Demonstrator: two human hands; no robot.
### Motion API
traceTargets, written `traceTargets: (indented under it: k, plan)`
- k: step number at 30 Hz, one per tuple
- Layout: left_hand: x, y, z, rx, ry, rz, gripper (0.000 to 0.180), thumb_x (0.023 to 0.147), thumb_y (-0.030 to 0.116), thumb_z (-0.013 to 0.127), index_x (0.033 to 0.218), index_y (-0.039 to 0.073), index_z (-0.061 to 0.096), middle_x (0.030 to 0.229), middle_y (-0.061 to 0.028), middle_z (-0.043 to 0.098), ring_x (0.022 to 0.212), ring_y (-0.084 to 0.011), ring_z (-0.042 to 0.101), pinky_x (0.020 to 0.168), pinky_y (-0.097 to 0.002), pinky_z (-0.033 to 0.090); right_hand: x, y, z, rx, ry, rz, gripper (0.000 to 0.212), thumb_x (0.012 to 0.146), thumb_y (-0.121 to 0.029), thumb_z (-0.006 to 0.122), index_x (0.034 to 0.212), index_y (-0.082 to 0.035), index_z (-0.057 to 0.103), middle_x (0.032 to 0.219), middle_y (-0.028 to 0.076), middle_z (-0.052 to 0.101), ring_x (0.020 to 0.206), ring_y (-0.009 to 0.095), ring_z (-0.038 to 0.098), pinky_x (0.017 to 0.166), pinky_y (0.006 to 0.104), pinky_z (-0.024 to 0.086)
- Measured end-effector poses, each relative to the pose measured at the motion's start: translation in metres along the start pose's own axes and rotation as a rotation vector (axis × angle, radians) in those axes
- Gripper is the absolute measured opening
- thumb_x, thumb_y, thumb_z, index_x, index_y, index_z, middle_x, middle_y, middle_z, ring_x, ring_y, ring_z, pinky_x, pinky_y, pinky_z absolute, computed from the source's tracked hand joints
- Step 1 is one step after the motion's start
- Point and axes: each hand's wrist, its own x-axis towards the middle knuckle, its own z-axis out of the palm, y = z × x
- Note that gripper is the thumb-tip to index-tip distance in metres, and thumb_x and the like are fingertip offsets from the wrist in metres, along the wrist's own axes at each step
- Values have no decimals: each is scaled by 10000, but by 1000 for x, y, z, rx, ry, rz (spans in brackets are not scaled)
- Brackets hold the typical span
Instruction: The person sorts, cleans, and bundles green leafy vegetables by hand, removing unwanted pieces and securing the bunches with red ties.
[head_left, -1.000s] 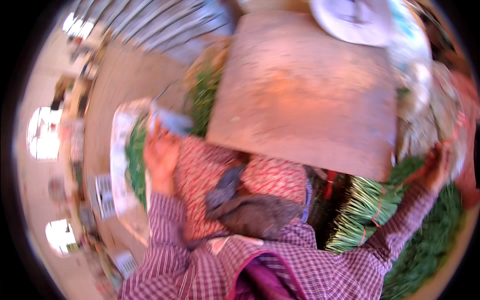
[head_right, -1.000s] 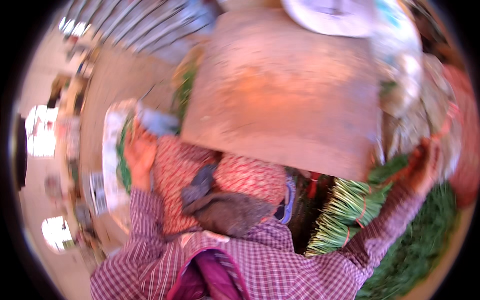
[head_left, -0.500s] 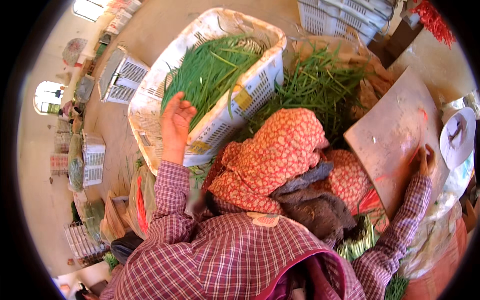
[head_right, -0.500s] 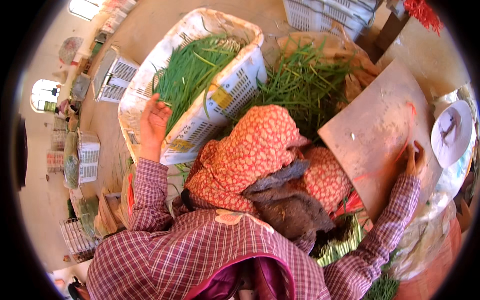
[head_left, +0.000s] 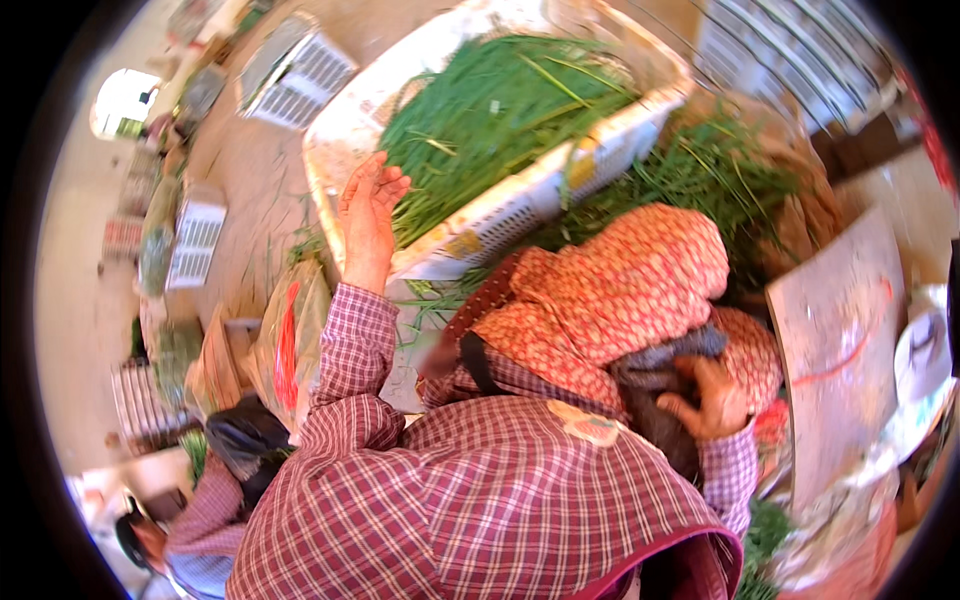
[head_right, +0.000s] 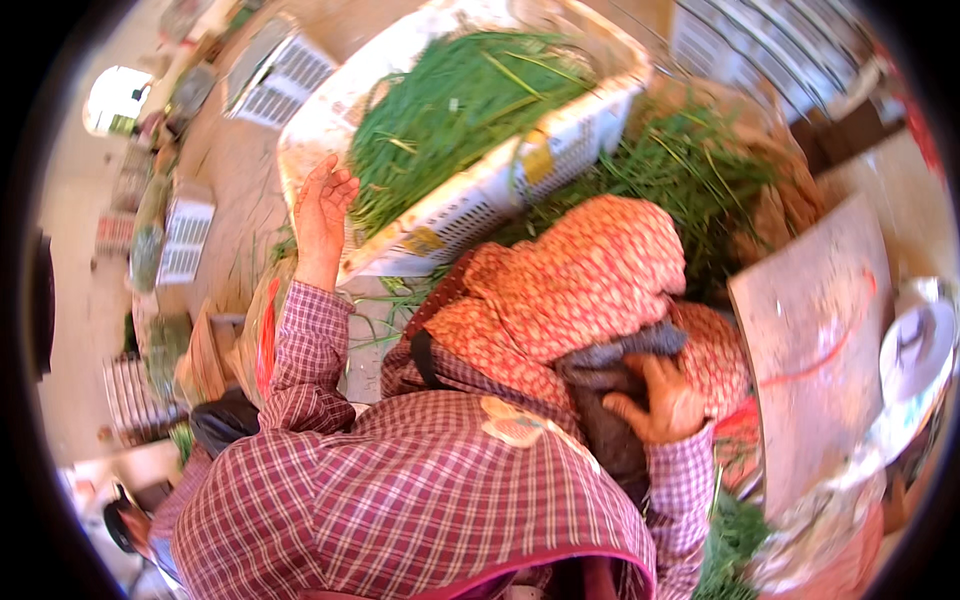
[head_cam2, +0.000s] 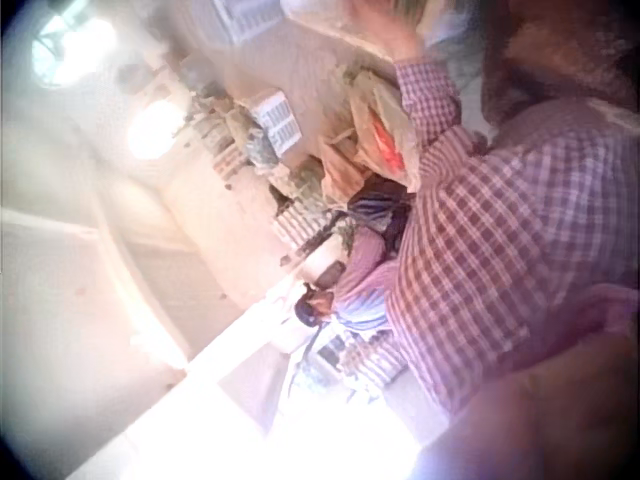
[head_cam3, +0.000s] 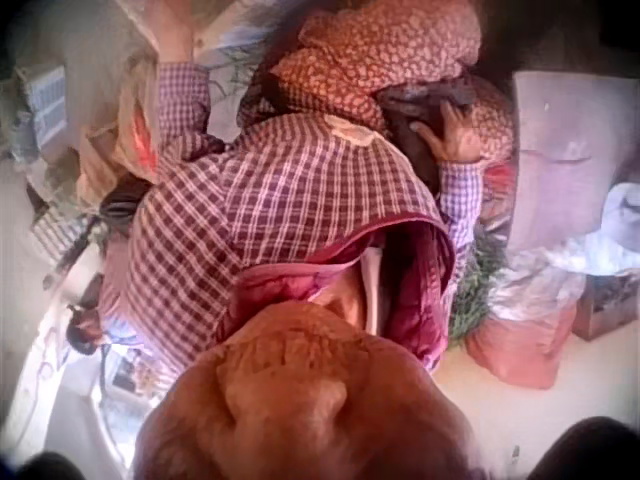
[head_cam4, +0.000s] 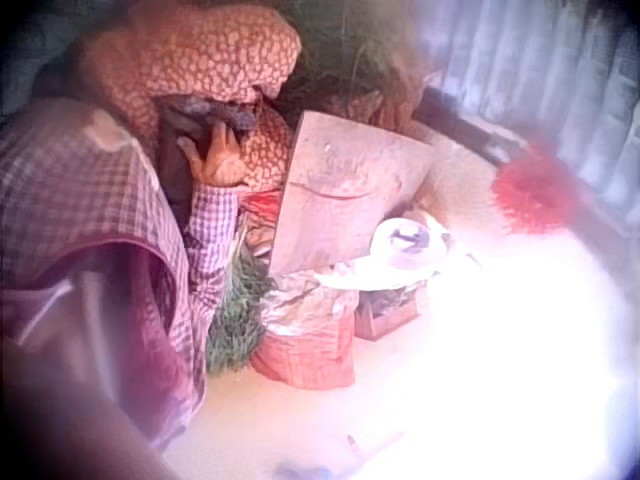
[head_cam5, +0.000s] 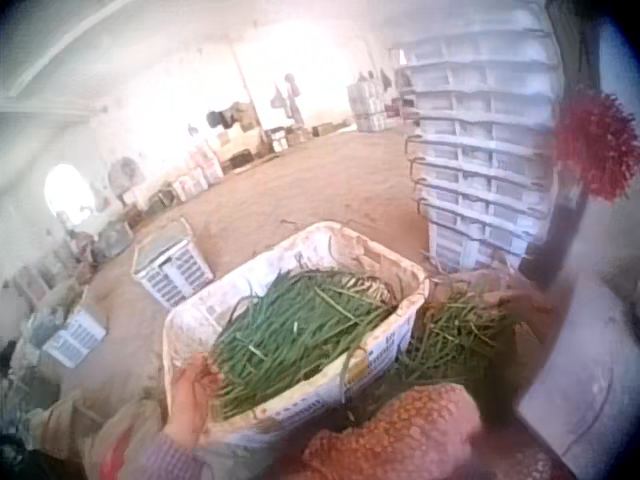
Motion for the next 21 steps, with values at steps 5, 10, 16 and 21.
traceTargets:
  k: [5, 10, 16, 21]
  plan:
    - [24, 31, -73, 154, 163, 108, 285, 947, 204, 623, 1147, 1, 637, 958, -99, 687, 884, -208, 674, 836, -319, 535, -5, 17, 21, 48, -177, -29, 288, 726, -235, 764, 905, -35, 659, 796, 165, 658, 702, 350, 646, 606, 412, 503]
    - [85, 10, -97, 377, 52, -101, 306, 930, 189, 617, 1170, 1, 631, 1060, -136, 683, 970, -216, 669, 876, -295, 494, -8, 10, 19, 70, -473, 136, 316, 732, -261, 783, 926, -40, 669, 794, 163, 655, 673, 323, 643, 589, 409, 489]
    - [166, -41, -135, 729, -31, -375, 317, 919, 188, 606, 1199, 41, 627, 1107, -91, 672, 1041, -169, 619, 865, -297, 482, 36, -9, -36, -37, -168, 123, 409, 749, -227, 783, 1068, -7, 652, 966, 164, 633, 747, 272, 631, 646, 359, 521]
    - [228, -77, -161, 891, 110, -388, 359, 816, 132, 660, 1158, 24, 664, 1072, -128, 691, 1014, -190, 641, 810, -315, 491, 88, -6, -75, -69, -96, 219, 275, 850, -133, 670, 1062, 36, 630, 933, 153, 626, 707, 246, 619, 603, 326, 499]
